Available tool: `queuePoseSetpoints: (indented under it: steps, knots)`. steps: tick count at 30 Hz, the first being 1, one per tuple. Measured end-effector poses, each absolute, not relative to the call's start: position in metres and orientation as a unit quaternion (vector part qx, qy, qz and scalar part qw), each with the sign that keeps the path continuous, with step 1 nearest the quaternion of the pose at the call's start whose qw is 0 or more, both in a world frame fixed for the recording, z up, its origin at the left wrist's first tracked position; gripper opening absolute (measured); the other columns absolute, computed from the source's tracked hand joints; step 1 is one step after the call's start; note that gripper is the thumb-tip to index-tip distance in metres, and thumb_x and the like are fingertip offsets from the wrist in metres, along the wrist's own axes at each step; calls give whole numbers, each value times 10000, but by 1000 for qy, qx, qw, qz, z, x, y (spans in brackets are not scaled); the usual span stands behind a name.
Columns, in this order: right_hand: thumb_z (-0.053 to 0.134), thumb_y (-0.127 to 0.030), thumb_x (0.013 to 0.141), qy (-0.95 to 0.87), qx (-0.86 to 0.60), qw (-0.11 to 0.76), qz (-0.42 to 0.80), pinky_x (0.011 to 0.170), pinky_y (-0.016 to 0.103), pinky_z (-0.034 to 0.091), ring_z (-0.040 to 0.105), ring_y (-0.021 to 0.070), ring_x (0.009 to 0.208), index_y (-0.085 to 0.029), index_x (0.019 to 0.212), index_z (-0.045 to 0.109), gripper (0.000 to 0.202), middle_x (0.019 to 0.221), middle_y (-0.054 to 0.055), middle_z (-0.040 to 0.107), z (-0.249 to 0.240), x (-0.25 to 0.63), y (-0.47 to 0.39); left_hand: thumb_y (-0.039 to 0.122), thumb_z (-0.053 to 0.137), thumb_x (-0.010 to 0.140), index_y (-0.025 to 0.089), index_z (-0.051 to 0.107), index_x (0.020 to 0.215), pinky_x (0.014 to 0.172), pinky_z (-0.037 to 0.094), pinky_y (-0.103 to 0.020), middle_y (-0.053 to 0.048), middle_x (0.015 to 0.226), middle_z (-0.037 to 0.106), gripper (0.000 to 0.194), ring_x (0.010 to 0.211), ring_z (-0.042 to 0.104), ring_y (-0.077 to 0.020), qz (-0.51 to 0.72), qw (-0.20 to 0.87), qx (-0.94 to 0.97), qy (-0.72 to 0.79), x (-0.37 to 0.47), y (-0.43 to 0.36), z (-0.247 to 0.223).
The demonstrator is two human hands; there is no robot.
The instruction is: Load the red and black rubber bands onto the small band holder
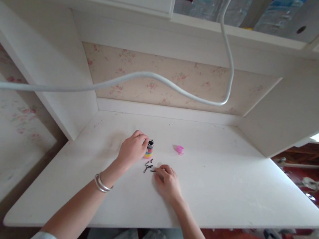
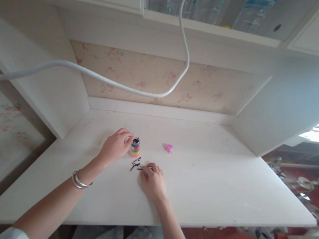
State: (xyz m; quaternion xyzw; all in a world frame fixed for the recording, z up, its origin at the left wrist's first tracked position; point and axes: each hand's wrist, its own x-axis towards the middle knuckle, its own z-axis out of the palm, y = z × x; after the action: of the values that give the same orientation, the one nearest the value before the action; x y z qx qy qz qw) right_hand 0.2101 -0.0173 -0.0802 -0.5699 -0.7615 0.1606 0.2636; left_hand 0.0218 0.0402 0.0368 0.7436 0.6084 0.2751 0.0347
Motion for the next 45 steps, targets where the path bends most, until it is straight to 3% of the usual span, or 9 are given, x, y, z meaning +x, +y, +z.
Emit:
queuePoseSetpoints:
  steps: [5,12,20,28,35,40,45]
  knots:
    - [514,-231,879,-761,-570,270,151,861,321,437,582,179,931,-255,930,695,189,1014,44,626,-84,209,-13,273,447,915,231,644,950,782,453,-237,-28,1018,624,204,853,612,-139,309,47,741,594,15,38,37]
    - [433,-274,925,-739,-554,339,180,774,269,471,604,154,827,-232,954,714,285,1013,62,623,-87,213,-14,308,430,930,216,615,967,740,461,-252,-22,1016,618,210,677,571,-107,346,104,724,588,-1,13,8]
    - [483,-332,913,-688,-555,409,226,736,262,475,604,153,814,-219,888,716,261,967,57,625,-85,209,-13,331,471,913,242,595,1004,724,456,-248,-22,1019,614,177,835,630,-151,194,133,746,622,10,-37,-51]
    - [518,-364,901,-653,-538,498,191,595,228,462,546,110,675,-202,879,689,237,938,52,614,-37,199,5,260,396,942,222,576,959,669,439,-241,-36,988,594,185,847,614,-155,138,69,763,627,25,-30,-60]
    - [475,-323,924,-741,-513,426,81,661,232,458,587,121,770,-225,932,696,241,1001,46,620,15,189,38,185,380,937,194,564,879,704,462,-262,-43,918,595,194,808,612,-159,215,95,757,609,18,-26,-75]
    - [480,-288,917,-779,-517,354,36,661,244,445,593,127,754,-247,924,706,229,1006,33,633,22,180,52,189,409,926,181,547,916,755,489,-296,-61,931,593,138,861,606,-176,328,133,713,606,4,-25,-86]
    - [470,-279,915,-792,-511,332,39,704,255,463,601,143,815,-264,943,714,246,1022,31,630,19,179,54,196,427,914,189,544,888,767,493,-319,-58,907,593,120,849,599,-179,359,160,705,590,-2,-22,-91]
